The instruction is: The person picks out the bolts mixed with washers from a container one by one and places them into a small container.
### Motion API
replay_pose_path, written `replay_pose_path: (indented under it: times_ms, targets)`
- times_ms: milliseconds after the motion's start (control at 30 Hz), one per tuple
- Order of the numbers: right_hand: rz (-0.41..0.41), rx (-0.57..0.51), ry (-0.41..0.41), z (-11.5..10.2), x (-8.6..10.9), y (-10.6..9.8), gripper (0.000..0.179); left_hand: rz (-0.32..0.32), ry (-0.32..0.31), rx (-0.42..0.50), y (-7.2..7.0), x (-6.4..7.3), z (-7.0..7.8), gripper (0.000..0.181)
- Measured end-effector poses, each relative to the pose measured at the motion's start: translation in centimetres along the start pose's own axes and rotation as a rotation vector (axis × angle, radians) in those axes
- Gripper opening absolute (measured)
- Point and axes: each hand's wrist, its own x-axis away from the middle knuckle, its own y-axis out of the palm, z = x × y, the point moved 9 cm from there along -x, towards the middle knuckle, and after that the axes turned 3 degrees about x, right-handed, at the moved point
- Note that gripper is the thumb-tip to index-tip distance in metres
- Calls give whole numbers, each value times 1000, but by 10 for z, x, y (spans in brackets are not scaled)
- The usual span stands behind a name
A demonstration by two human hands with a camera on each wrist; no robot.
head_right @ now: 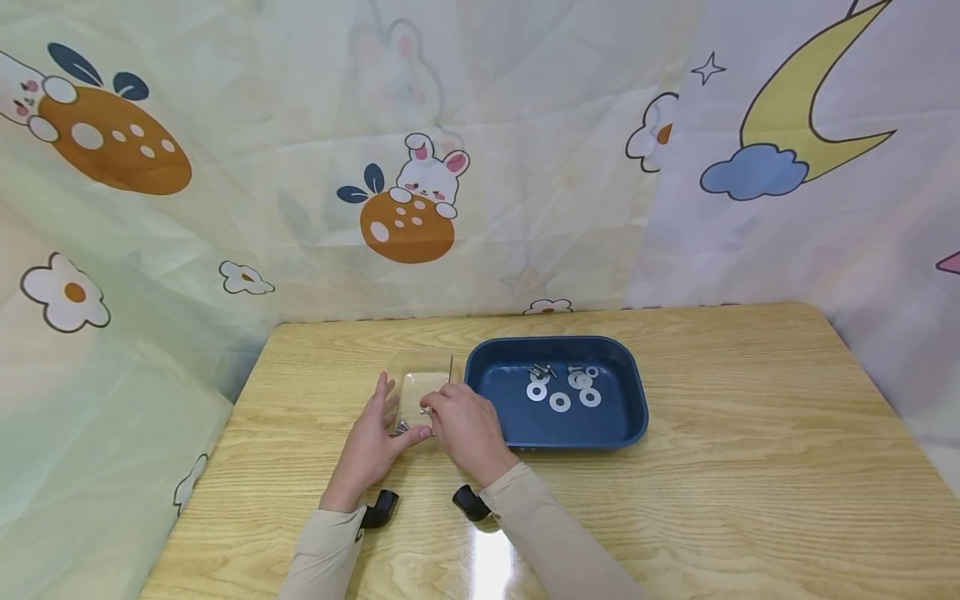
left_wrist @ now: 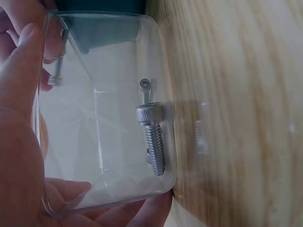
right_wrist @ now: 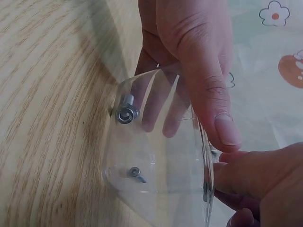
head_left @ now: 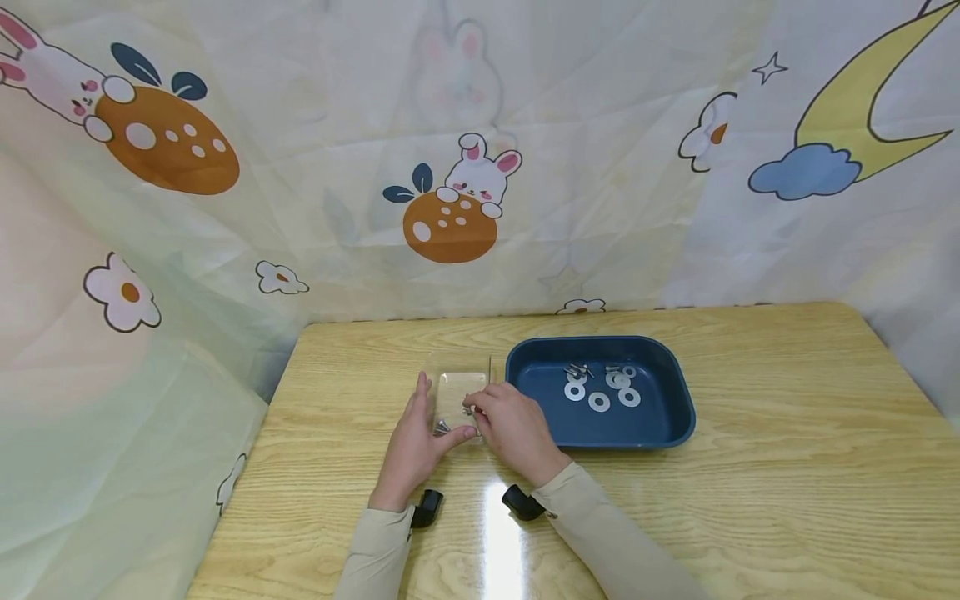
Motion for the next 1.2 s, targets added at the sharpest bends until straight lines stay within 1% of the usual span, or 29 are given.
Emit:
replay_pose_path:
  times_ms: [233,367,500,700,900,1100,1200]
  targets:
    - [11,1,-7,-1,1,-1,16,10,-3,8,0,1,0,121]
    - [12,-18,-4,0,2,-3,18,14,-2,4,1,1,0,121]
    - [16,-26,8,3,4,-5,18,8,-7,3,2,0,-1,122]
    - [19,-4,14,8,4,-11,17,-1,-20,-2,3,-1,-3,121]
    - [47,-16,12,11,5,-18,16,-5,-25,-3,2,-1,-3,121]
    - [87,-65,39,17,6,-24,15,-11,-33,6,2,-1,-4,118]
    - [94,-76,53,20,6,-26,15,-11,-35,8,3,-1,-4,118]
